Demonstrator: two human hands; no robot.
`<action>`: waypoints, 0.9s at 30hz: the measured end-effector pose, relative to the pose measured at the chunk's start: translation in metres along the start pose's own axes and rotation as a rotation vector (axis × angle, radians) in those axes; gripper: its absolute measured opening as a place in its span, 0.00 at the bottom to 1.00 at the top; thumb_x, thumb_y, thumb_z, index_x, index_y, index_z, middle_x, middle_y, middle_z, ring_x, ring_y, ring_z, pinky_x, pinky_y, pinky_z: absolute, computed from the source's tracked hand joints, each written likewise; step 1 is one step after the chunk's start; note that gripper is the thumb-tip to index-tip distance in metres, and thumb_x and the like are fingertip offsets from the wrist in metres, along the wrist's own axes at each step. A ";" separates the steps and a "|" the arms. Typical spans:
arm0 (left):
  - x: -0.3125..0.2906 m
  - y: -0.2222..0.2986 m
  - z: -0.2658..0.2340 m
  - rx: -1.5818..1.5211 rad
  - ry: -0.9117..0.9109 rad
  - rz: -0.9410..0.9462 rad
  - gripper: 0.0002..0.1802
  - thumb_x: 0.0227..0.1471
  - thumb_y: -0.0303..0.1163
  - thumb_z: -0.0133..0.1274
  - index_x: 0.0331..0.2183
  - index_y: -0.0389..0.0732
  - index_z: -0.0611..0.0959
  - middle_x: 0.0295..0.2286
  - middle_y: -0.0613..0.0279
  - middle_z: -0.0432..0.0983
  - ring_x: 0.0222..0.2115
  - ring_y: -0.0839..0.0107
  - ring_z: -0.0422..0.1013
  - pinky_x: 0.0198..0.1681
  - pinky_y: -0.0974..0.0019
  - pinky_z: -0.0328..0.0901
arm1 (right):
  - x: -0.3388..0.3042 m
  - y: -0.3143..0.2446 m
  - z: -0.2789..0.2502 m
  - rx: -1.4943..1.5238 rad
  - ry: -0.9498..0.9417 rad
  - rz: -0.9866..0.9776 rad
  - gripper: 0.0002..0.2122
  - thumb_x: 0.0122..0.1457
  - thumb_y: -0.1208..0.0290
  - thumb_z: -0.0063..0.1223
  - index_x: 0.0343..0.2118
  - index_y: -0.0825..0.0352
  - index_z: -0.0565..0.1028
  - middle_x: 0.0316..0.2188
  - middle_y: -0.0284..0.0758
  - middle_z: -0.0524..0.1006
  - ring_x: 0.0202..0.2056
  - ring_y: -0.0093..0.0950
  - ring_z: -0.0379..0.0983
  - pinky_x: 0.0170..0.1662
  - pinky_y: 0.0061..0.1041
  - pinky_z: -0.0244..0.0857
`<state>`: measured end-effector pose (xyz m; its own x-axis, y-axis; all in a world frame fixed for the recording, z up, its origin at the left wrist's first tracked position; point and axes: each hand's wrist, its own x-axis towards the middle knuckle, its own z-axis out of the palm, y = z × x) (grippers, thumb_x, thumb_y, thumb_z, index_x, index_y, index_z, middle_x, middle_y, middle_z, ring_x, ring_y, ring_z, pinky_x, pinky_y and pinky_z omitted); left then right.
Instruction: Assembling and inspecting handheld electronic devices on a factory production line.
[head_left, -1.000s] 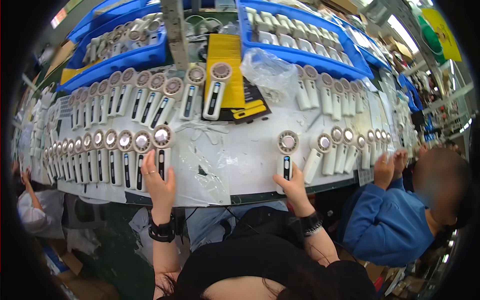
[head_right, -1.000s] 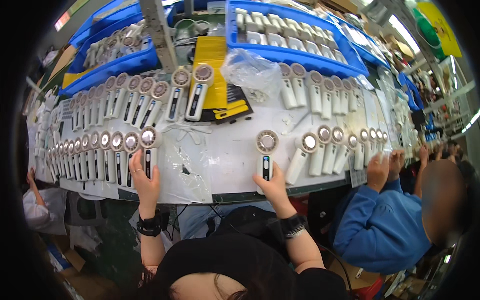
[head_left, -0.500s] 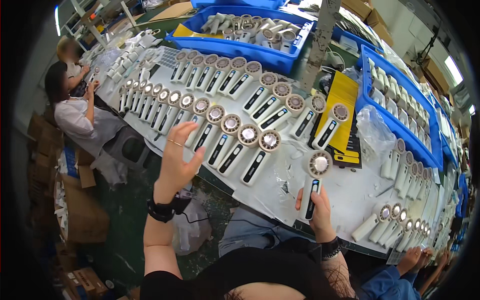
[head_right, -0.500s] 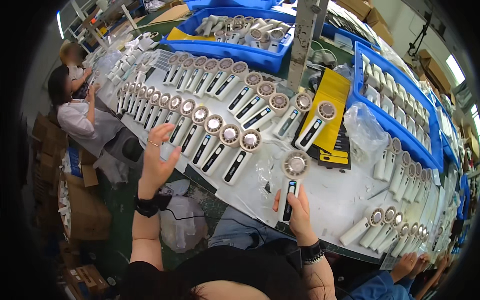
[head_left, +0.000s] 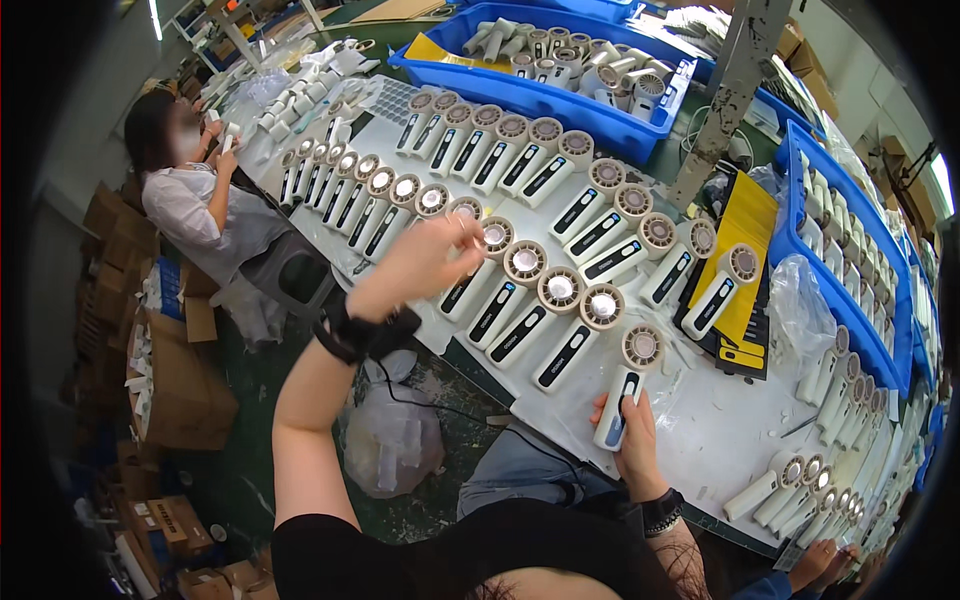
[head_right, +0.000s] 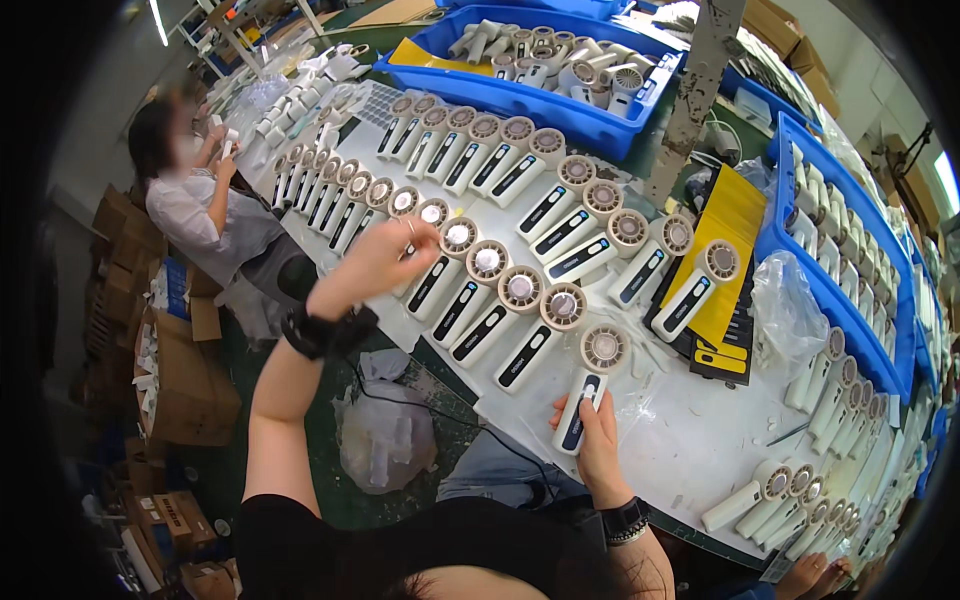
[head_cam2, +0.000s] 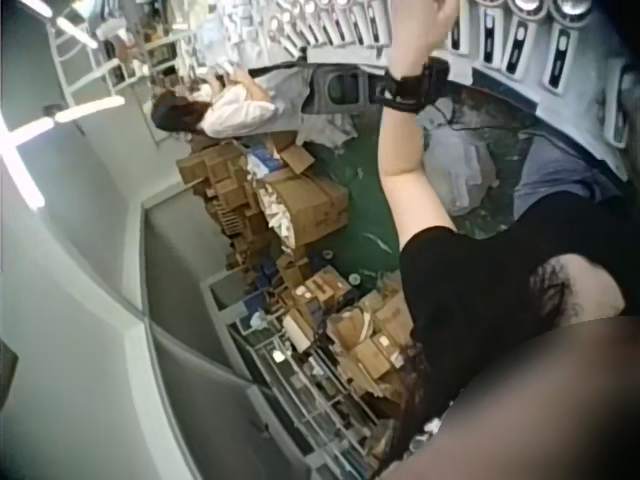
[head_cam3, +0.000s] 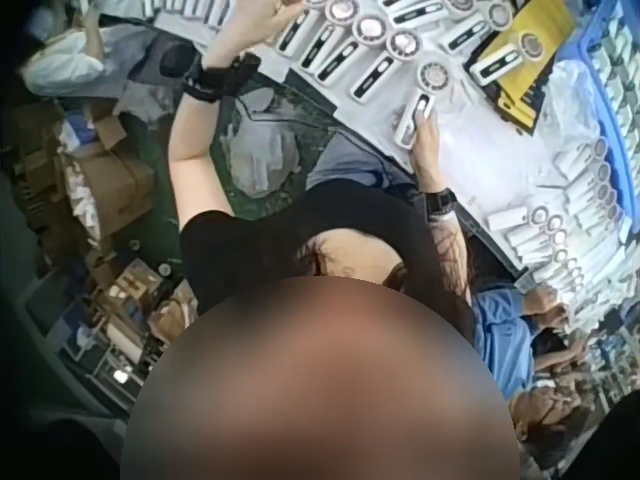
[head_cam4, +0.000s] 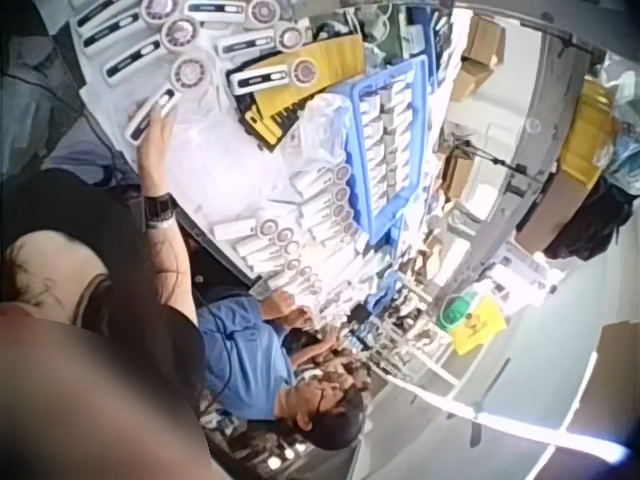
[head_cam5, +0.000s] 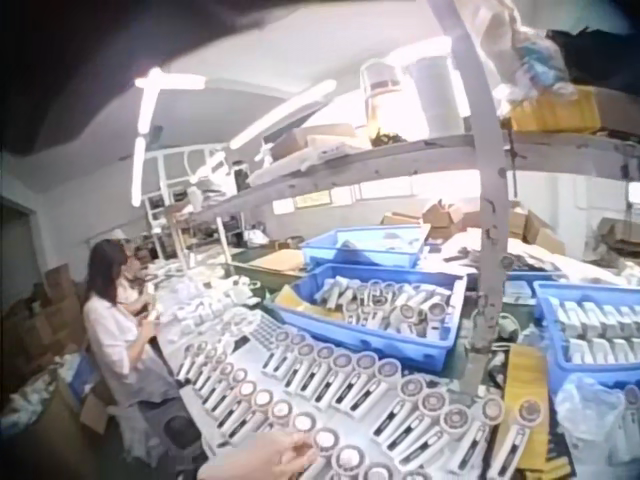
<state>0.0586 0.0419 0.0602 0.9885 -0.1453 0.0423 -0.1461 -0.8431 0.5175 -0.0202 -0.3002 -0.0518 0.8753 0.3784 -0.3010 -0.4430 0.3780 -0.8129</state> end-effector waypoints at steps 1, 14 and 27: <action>-0.012 0.008 0.017 0.104 0.052 0.071 0.16 0.46 0.32 0.54 0.40 0.39 0.75 0.34 0.54 0.73 0.34 0.62 0.71 0.36 0.65 0.66 | 0.000 0.002 0.000 -0.009 0.013 0.021 0.11 0.62 0.69 0.35 0.45 0.68 0.59 0.36 0.39 0.70 0.31 0.26 0.70 0.36 0.25 0.66; -0.079 0.010 0.103 0.339 0.214 0.097 0.27 0.46 0.32 0.53 0.50 0.40 0.71 0.39 0.54 0.69 0.38 0.58 0.69 0.37 0.61 0.66 | 0.005 0.013 0.000 -0.336 -0.069 -0.243 0.33 0.54 0.82 0.42 0.62 0.67 0.43 0.57 0.41 0.55 0.56 0.32 0.55 0.59 0.32 0.48; -0.052 0.020 0.036 0.180 0.161 0.060 0.31 0.47 0.37 0.54 0.52 0.39 0.66 0.38 0.50 0.70 0.34 0.54 0.70 0.34 0.58 0.67 | -0.023 0.000 -0.038 -0.642 0.089 -0.374 0.20 0.52 0.85 0.44 0.50 0.69 0.65 0.44 0.39 0.68 0.44 0.29 0.68 0.48 0.26 0.62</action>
<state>0.0030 0.0135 0.0379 0.9693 -0.1260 0.2113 -0.1955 -0.9160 0.3503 -0.0328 -0.3411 -0.0644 0.9699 0.2410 0.0353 0.0634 -0.1099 -0.9919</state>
